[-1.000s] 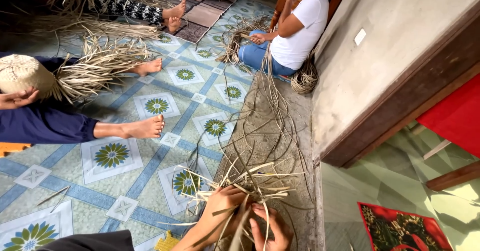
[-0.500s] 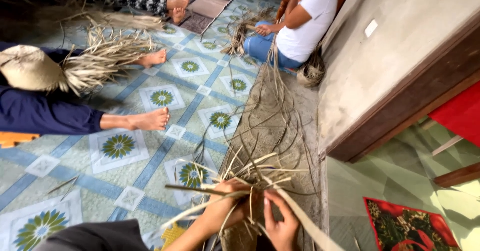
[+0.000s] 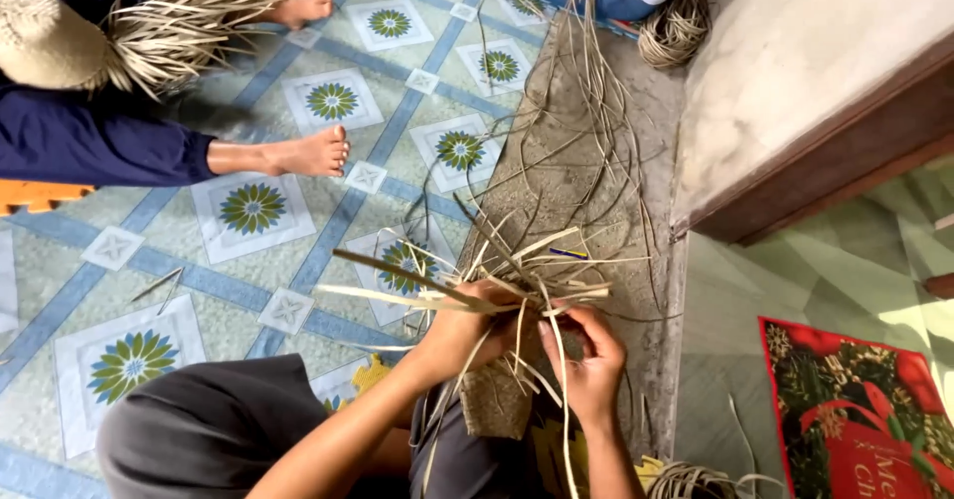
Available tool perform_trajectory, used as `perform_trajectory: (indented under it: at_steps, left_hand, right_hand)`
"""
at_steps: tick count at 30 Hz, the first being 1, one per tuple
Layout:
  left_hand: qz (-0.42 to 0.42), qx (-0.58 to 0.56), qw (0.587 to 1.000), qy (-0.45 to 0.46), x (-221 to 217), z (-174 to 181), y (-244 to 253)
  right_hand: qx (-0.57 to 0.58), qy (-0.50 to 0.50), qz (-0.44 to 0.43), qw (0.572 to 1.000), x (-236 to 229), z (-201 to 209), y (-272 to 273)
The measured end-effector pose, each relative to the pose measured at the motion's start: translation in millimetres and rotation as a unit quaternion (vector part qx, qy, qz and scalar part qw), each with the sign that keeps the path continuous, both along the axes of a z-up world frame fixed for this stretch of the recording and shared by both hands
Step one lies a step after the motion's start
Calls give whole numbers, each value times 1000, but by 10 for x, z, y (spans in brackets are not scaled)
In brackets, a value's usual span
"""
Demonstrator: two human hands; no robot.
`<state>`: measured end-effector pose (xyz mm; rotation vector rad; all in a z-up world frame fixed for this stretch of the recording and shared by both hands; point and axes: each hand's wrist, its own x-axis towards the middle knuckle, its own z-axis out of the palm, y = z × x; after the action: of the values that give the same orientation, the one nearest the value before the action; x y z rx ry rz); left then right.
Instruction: The person is weaving thin strips of bamboo or palm leaf to construct a basket or hat, interlacing the strips manually.
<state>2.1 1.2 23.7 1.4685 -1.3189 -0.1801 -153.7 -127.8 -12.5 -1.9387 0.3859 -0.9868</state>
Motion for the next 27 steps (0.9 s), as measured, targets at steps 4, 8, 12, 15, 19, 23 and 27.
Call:
perform_trajectory:
  at_steps: [4, 8, 12, 15, 19, 23, 27]
  left_hand:
    - [-8, 1, 999, 43, -13, 103, 32]
    - [1, 55, 998, 41, 50, -47, -53]
    - [1, 40, 999, 29, 100, 23, -121]
    - [-2, 44, 998, 37, 66, 14, -111]
    - [0, 57, 997, 57, -7, -22, -29]
    - [1, 26, 995, 98, -21, -40, -26]
    - [-31, 63, 997, 40, 13, 2, -58]
  right_hand:
    - [31, 23, -41, 998, 42, 27, 43]
    - [-94, -37, -10, 995, 154, 32, -68]
    - [-71, -28, -18, 997, 138, -40, -84]
    - [-186, -30, -65, 980, 79, -196, -89]
    - [-241, -28, -53, 969, 41, -331, -15]
    - [-175, -15, -19, 984, 36, -201, 94]
    - [-183, -4, -1, 983, 46, -266, 85]
